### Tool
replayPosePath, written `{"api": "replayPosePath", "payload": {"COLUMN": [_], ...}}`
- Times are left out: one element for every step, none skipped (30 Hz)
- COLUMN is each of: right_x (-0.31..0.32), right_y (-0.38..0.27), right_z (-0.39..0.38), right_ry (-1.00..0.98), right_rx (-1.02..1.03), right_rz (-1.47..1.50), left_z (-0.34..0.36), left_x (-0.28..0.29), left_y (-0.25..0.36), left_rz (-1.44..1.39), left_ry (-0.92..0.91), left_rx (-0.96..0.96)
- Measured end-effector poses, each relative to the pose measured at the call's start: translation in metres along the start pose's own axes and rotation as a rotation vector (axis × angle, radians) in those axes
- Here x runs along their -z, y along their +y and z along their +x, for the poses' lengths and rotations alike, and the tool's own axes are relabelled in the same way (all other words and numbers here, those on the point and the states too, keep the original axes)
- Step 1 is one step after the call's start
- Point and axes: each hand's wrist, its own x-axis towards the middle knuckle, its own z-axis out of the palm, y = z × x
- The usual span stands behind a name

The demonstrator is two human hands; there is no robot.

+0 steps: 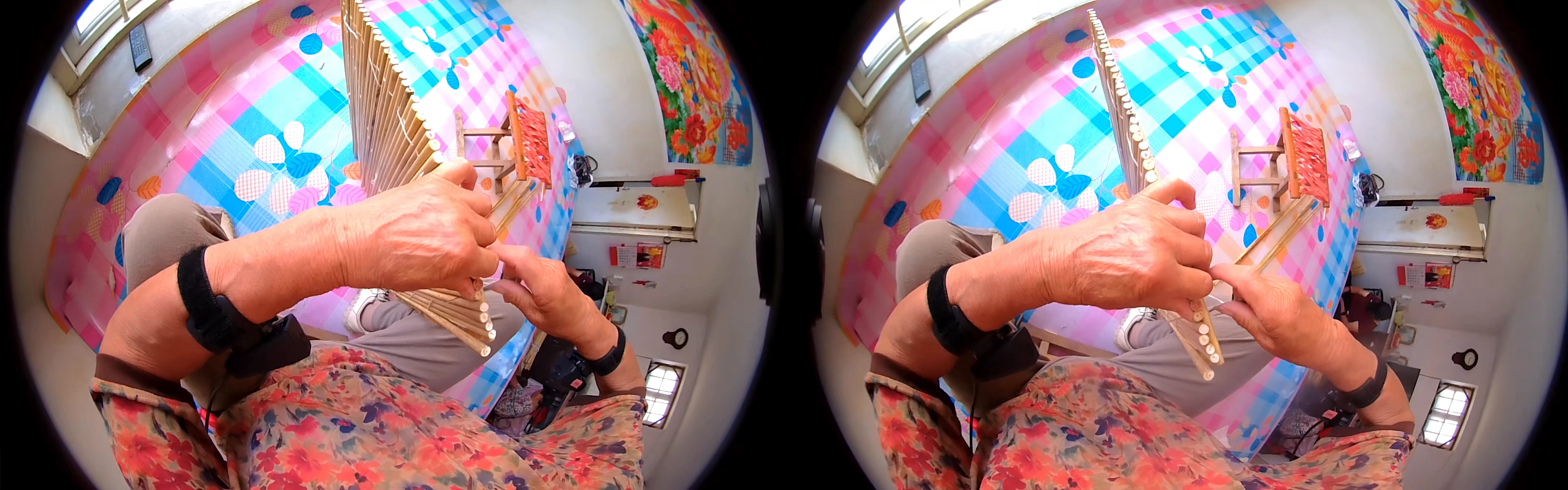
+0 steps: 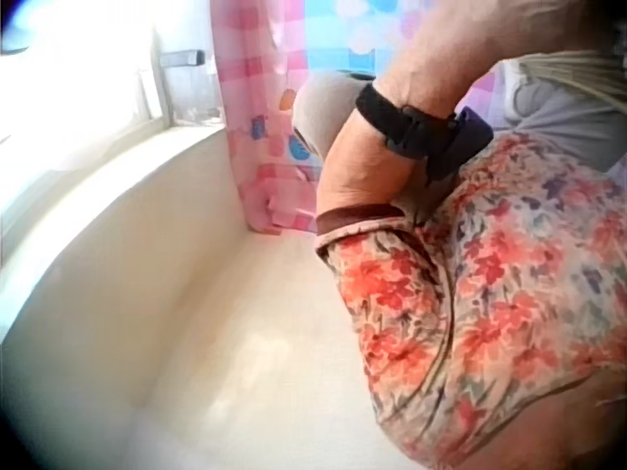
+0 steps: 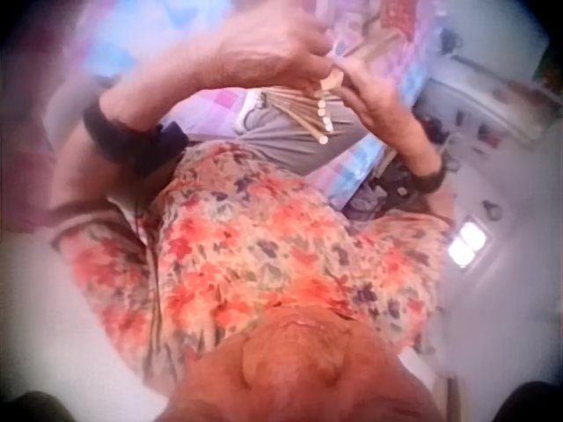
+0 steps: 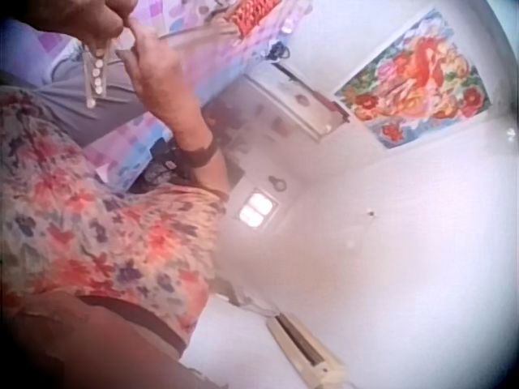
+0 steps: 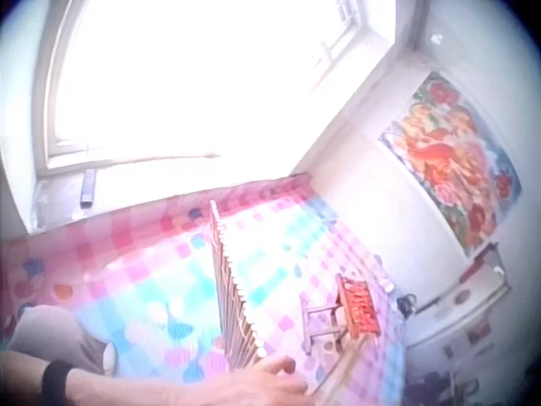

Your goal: The person weaves a bamboo mat by hand, threading a white cord through small holes in the bamboo strips to bind them together.

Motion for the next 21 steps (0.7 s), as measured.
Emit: {"api": "replayPosePath", "payload": {"right_x": [-0.002,-0.003,-0.004,-0.004,-0.004,-0.004,-0.006,-0.008,-0.01,-0.009,-0.009,-0.008,-0.011,-0.015,-0.02,-0.027,-0.035,-0.042,-0.046,-0.05,-0.053], "right_y": [0.0,0.0,0.0,-0.001,-0.003,-0.005,-0.007,-0.009,-0.011,-0.012,-0.013,-0.014,-0.015,-0.017,-0.018,-0.018,-0.018,-0.018,-0.018,-0.018,-0.018], "right_z": [0.0,0.001,0.0,0.0,0.0,0.0,-0.001,0.0,0.0,0.0,0.0,0.001,0.0,0.0,0.0,0.0,0.001,0.002,0.004,0.006,0.008], "right_ry": [0.007,0.005,0.003,0.008,-0.016,-0.04,-0.03,-0.023,-0.016,-0.009,-0.022,-0.035,-0.026,0.006,0.038,0.043,0.133,0.224,0.226,0.261,0.295], "right_rx": [-0.001,0.002,0.006,0.007,-0.033,-0.073,-0.073,-0.065,-0.056,-0.052,-0.041,-0.03,-0.026,-0.031,-0.035,-0.034,0.001,0.036,0.03,0.045,0.06], "right_rz": [0.001,0.027,0.053,0.057,0.073,0.089,0.092,0.096,0.1,0.102,0.095,0.089,0.089,0.141,0.194,0.196,0.188,0.18,0.184,0.107,0.03], "left_z": [0.0,-0.002,-0.003,-0.004,-0.005,-0.006,-0.007,-0.007,-0.008,-0.008,-0.007,-0.006,-0.006,-0.007,-0.008,-0.008,-0.009,-0.01,-0.012,-0.014,-0.015], "left_x": [-0.002,-0.003,-0.003,-0.002,-0.003,-0.004,-0.005,-0.005,-0.005,-0.004,-0.003,-0.003,-0.003,-0.003,-0.003,-0.004,-0.004,-0.003,-0.003,-0.003,-0.003], "left_y": [0.002,0.002,0.002,0.003,0.003,0.003,0.003,0.004,0.005,0.005,0.005,0.005,0.005,0.006,0.007,0.009,0.009,0.009,0.009,0.009,0.008], "left_rz": [0.022,0.022,0.029,0.038,0.039,0.067,0.096,0.097,0.081,0.067,0.072,0.055,0.038,0.044,0.048,0.048,0.048,0.052,0.049,0.042,0.077], "left_ry": [0.023,0.018,0.031,0.043,0.037,0.042,0.046,0.038,0.038,0.038,0.032,0.046,0.06,0.054,0.061,0.069,0.064,0.059,0.054,0.05,0.031], "left_rx": [-0.002,-0.007,-0.003,0.006,0.005,-0.002,-0.015,-0.021,-0.013,-0.002,-0.004,-0.009,-0.017,-0.022,-0.009,0.007,0.004,0.008,0.012,0.01,0.022]}}
